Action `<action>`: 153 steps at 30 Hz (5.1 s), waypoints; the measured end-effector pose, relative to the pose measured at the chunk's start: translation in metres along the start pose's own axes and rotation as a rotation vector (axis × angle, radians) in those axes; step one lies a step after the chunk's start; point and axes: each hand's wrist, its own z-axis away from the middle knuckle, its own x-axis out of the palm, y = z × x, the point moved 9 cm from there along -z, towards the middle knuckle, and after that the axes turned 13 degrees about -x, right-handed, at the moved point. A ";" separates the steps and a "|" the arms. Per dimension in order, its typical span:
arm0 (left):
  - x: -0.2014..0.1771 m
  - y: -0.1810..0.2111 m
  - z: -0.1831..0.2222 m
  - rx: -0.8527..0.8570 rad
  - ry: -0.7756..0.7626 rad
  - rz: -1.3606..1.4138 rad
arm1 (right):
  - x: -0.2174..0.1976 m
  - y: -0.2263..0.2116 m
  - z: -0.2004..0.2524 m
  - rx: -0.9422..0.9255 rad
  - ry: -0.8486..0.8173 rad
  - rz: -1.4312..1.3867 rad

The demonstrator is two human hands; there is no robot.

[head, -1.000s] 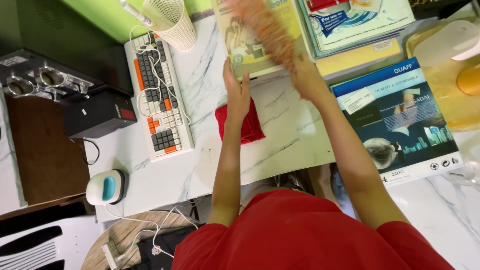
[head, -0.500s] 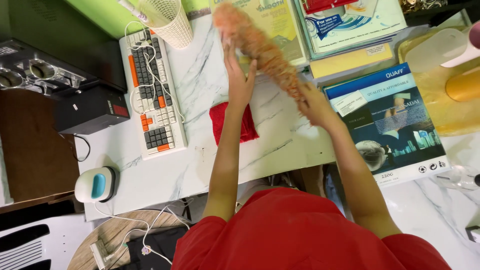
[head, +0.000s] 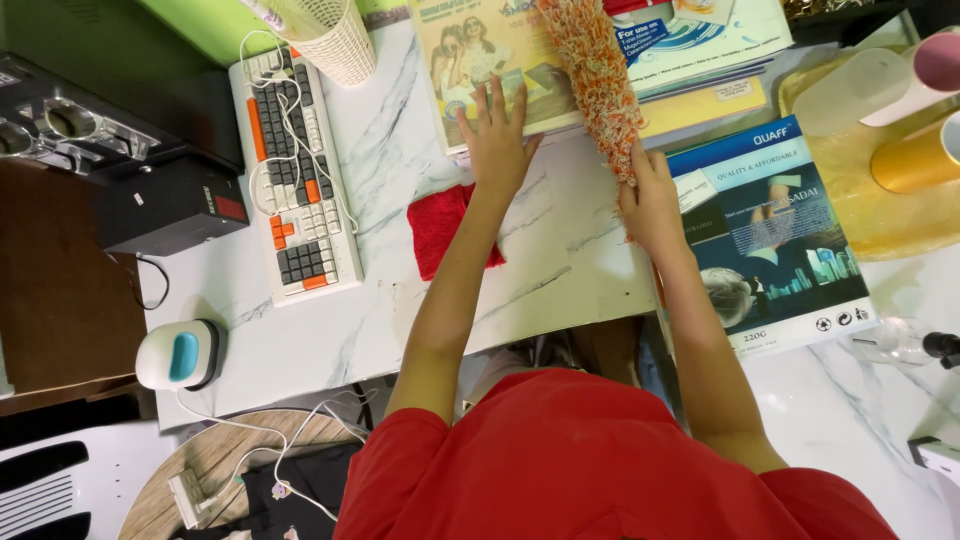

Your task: Dusting and organizing various types of paper supplies and packaging on a desk.

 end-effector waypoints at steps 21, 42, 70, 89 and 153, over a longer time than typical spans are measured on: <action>-0.059 -0.082 0.043 -0.678 -0.516 1.805 | -0.066 -0.043 0.015 -0.073 0.205 -0.256; -0.033 -0.166 0.124 -0.892 -0.151 2.225 | 0.081 0.000 -0.049 -0.311 0.118 -0.138; -0.013 -0.191 0.119 -0.878 0.014 2.350 | 0.053 -0.021 -0.036 0.276 -0.675 -0.600; -0.079 -0.104 0.103 -0.583 -0.206 1.932 | 0.073 -0.035 -0.093 -0.129 -0.141 0.150; 0.100 0.172 0.209 -0.100 -1.010 1.439 | -0.180 0.081 0.300 0.860 0.566 0.178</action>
